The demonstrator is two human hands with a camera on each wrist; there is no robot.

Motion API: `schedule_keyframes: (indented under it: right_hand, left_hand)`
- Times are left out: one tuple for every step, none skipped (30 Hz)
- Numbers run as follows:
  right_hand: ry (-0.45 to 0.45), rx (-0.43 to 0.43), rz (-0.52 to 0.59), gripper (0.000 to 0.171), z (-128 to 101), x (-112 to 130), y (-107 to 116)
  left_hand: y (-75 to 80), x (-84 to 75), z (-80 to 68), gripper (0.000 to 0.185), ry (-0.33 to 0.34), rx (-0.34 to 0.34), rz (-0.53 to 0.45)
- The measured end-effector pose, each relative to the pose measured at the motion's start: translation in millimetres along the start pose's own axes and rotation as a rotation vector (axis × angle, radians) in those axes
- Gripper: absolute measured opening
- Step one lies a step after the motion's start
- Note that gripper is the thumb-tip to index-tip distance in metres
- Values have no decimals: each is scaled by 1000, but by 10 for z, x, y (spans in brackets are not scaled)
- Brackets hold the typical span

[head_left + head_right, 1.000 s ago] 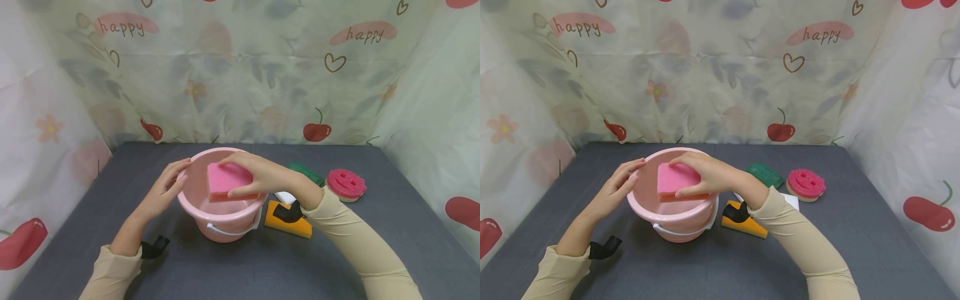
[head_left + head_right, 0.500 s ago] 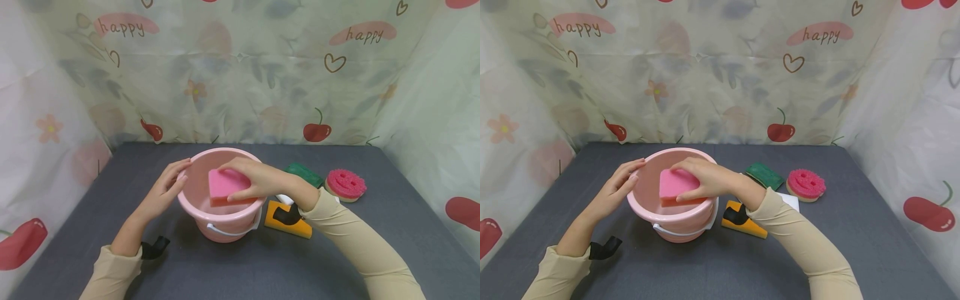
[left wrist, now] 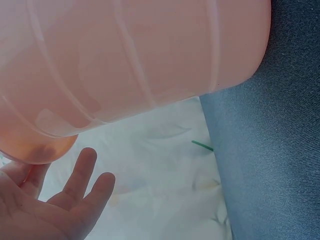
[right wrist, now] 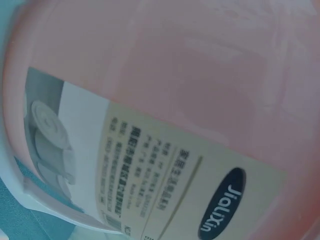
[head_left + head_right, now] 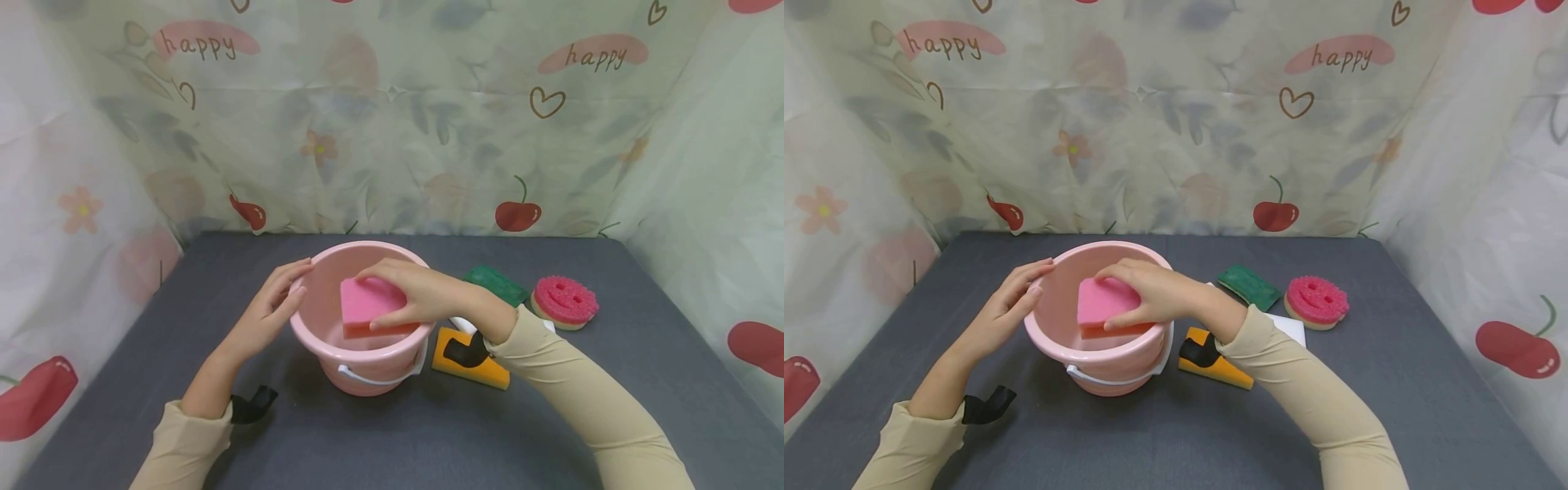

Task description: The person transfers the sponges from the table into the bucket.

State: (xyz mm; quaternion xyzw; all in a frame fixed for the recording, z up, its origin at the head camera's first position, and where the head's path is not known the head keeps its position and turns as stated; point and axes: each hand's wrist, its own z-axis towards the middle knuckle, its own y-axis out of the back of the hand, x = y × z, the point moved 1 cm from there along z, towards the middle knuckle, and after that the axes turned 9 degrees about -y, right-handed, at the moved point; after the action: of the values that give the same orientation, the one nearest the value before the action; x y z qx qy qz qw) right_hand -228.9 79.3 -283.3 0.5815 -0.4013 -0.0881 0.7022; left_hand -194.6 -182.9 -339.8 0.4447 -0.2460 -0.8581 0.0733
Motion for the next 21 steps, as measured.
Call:
schedule_keyframes:
  right_hand:
    - [-3, 0, -4, 65, 7, -3, -3]
    - [-4, 0, -5, 65, 12, -4, -6]
    - [-5, 1, -10, 66, 18, -7, -9]
    - [-5, 2, -19, 66, 22, -8, -11]
    - [-5, 2, -27, 66, 24, -7, -11]
    - [-7, 2, -36, 66, 25, -5, -10]
    - [-9, 2, -43, 66, 27, -4, -9]
    - [-9, 2, -50, 66, 27, -2, -6]
    - [-10, 2, -60, 65, 28, -1, -4]
    - [-10, 2, -65, 64, 27, 0, -2]
    - [-10, 1, -64, 64, 25, 1, 1]
    - [-10, 1, -62, 64, 24, 2, 3]
    - [-10, 0, -60, 63, 22, 0, 5]
    - [-9, 0, -54, 62, 19, -2, 7]
    - [-10, 0, -48, 62, 15, -4, 10]
    - [-10, 1, -41, 61, 11, -8, 12]
    - [-12, 2, -32, 60, 5, -12, 17]
    - [-13, 1, -21, 60, -3, -16, 22]
    - [-15, -1, -13, 59, -13, -20, 30]
    - [-19, -4, -3, 58, -26, -24, 40]
    - [-26, -7, 4, 58, -40, -29, 51]
  left_hand:
    - [0, 1, 0, 41, -1, -1, -1]
    - [0, 1, 1, 41, -1, -1, -1]
    - [0, 0, 1, 41, -1, -2, 0]
    - [0, 0, 1, 41, 0, -1, -1]
    - [-1, 0, 2, 41, -2, -1, -4]
    - [-1, 1, 3, 41, -3, -1, -5]
    - [-1, 3, 3, 41, -4, -1, -5]
    - [-2, 4, 4, 41, -4, 0, -6]
    - [-2, 6, 4, 41, -5, 1, -6]
    - [-2, 7, 4, 41, -5, 2, -6]
    - [-2, 9, 4, 41, -7, 2, -5]
    - [-2, 12, 3, 41, -5, 3, -3]
    - [-2, 13, 2, 41, -5, 3, -1]
    - [-2, 14, 3, 41, -6, 3, -1]
    - [-2, 16, 3, 41, -7, 2, 0]
    - [-2, 18, 2, 41, -7, 1, 1]
    - [-2, 22, 2, 41, -7, 1, 5]
    - [-2, 25, 1, 41, -6, 1, 7]
    - [-2, 27, 1, 41, -6, 0, 9]
    - [-2, 30, 0, 41, -8, 0, 12]
    - [-2, 31, -2, 41, -10, 0, 14]
